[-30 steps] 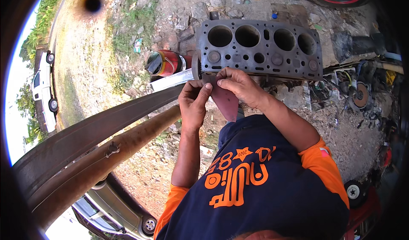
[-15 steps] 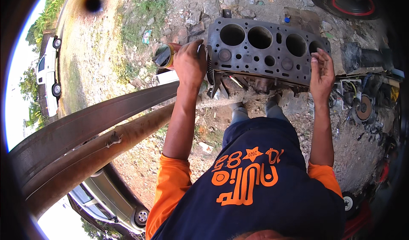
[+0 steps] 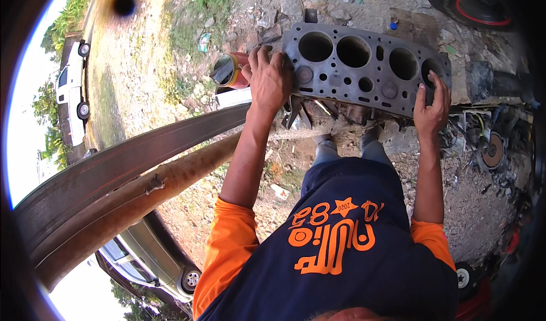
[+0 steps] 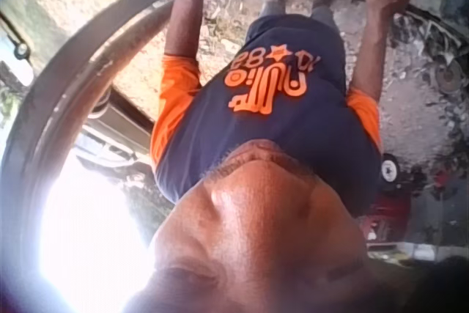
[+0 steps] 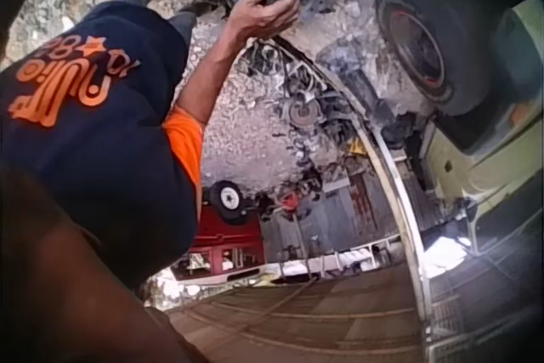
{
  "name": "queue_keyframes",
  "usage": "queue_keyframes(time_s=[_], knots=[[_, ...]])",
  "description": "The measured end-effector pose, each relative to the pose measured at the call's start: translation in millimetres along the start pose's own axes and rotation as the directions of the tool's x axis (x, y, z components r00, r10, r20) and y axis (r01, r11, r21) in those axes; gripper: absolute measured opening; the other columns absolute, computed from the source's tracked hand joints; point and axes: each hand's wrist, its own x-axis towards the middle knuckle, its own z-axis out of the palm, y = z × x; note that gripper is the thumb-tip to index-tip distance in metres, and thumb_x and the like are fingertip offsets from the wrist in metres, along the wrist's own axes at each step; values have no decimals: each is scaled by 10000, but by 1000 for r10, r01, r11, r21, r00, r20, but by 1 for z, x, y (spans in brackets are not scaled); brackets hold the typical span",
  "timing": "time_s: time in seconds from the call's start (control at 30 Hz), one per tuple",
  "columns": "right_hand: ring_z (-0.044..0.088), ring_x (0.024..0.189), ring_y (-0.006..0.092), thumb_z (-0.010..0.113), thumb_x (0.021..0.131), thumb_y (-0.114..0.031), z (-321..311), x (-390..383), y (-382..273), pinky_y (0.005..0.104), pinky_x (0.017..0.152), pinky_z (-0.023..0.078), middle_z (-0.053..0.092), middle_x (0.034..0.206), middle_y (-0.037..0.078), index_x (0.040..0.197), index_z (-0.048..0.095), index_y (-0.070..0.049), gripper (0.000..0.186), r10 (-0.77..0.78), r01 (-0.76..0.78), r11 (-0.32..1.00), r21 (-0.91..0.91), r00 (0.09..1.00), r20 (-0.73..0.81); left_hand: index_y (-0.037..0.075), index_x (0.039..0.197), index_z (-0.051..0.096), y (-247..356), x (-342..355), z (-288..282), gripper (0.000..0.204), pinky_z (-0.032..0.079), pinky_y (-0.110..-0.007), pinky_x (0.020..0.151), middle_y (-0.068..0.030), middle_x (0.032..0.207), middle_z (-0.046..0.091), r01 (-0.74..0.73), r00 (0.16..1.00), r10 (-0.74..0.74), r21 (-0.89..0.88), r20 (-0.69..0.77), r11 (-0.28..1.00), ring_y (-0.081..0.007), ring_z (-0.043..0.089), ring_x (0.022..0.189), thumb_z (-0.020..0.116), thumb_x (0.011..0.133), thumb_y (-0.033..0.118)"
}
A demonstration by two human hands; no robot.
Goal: The person is sanding the flat top surface of an engine block using a piece of sandpaper. They scrub the metal surface by hand and use a cloth to wipe away debris.
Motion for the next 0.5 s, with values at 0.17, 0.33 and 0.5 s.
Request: queue_keyframes(time_s=[0.17,0.33,0.5], knots=[[706,1172,335,734,973,-99,-2,1,-2,462,1022,536,747,1230,120,1349,690,-52,381,-3,3,999,-42,1000,6,159,1427,643,-11,-2,-14,497,261,-723,1173,-191,1379,613,-114,986,109,37,127,993,-439,477,1449,700,952,293],[704,1157,342,730,976,-111,-1,3,-4,474,1015,532,749,1211,123,1328,697,-44,359,-22,23,998,-57,1000,12,131,1405,653,-10,12,-28,472,534,-574,1006,-220,1327,635,27,944,17,-130,328,991,-440,652,1209,699,937,176],[705,1154,344,729,974,-121,-1,3,-4,475,1016,529,749,1202,123,1320,699,-44,355,-16,17,997,-72,1000,20,137,1267,718,-2,11,-25,314,578,-525,880,-219,1176,631,-42,970,70,-120,234,992,-451,682,1054,695,958,191]])
